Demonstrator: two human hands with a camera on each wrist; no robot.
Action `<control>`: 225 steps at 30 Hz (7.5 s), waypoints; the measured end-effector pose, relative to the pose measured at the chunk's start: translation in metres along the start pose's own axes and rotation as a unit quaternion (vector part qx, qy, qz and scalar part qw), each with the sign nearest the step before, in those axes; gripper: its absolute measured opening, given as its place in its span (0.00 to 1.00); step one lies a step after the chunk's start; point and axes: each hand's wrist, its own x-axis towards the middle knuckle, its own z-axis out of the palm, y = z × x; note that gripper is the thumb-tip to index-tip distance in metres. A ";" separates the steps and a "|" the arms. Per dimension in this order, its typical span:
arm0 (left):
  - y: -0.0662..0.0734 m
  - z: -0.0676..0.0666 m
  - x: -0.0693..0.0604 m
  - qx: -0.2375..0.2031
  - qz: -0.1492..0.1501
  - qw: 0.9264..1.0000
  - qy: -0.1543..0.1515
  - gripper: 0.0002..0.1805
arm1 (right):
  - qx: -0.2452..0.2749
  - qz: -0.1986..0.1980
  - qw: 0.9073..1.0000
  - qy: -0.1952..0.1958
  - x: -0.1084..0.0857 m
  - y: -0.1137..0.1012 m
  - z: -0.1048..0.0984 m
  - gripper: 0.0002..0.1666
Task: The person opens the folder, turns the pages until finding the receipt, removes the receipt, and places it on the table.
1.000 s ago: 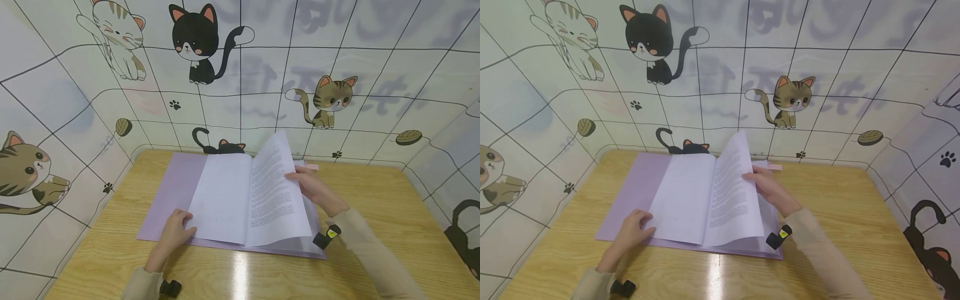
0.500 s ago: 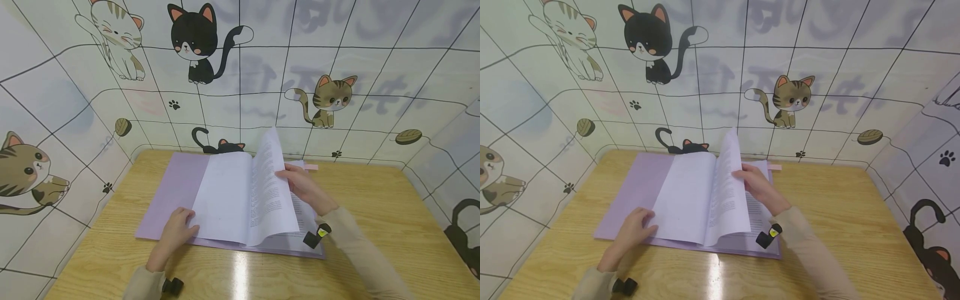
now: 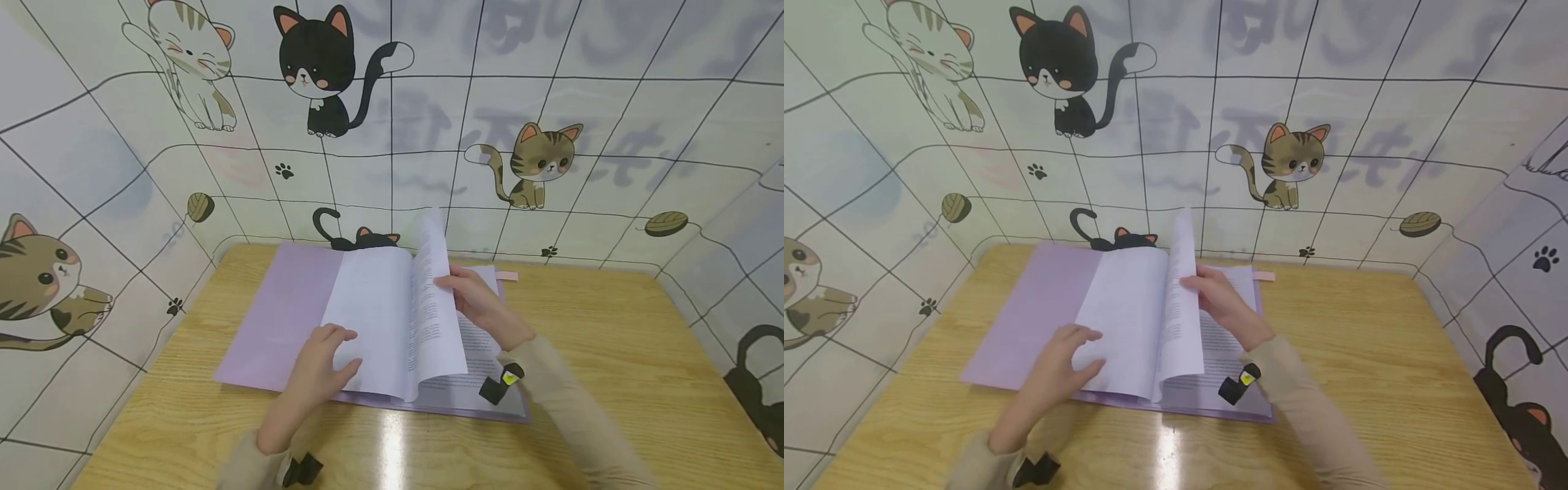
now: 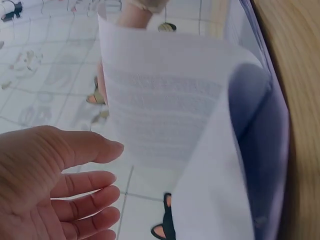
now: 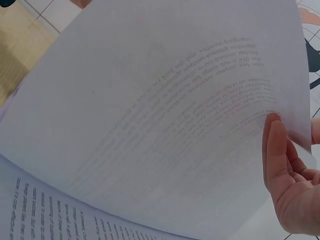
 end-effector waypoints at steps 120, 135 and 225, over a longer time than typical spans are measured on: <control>-0.060 0.011 -0.030 0.061 -0.235 0.965 -0.095 0.14 | -0.058 0.058 0.965 0.248 0.040 0.027 -0.111 0.21; -0.063 0.012 -0.030 0.055 -0.222 0.969 -0.091 0.12 | -0.086 0.076 0.944 0.309 0.048 0.027 -0.131 0.31; -0.072 0.010 -0.033 -0.024 -0.224 0.968 -0.108 0.18 | -0.045 0.019 0.998 0.043 -0.025 0.010 -0.044 0.29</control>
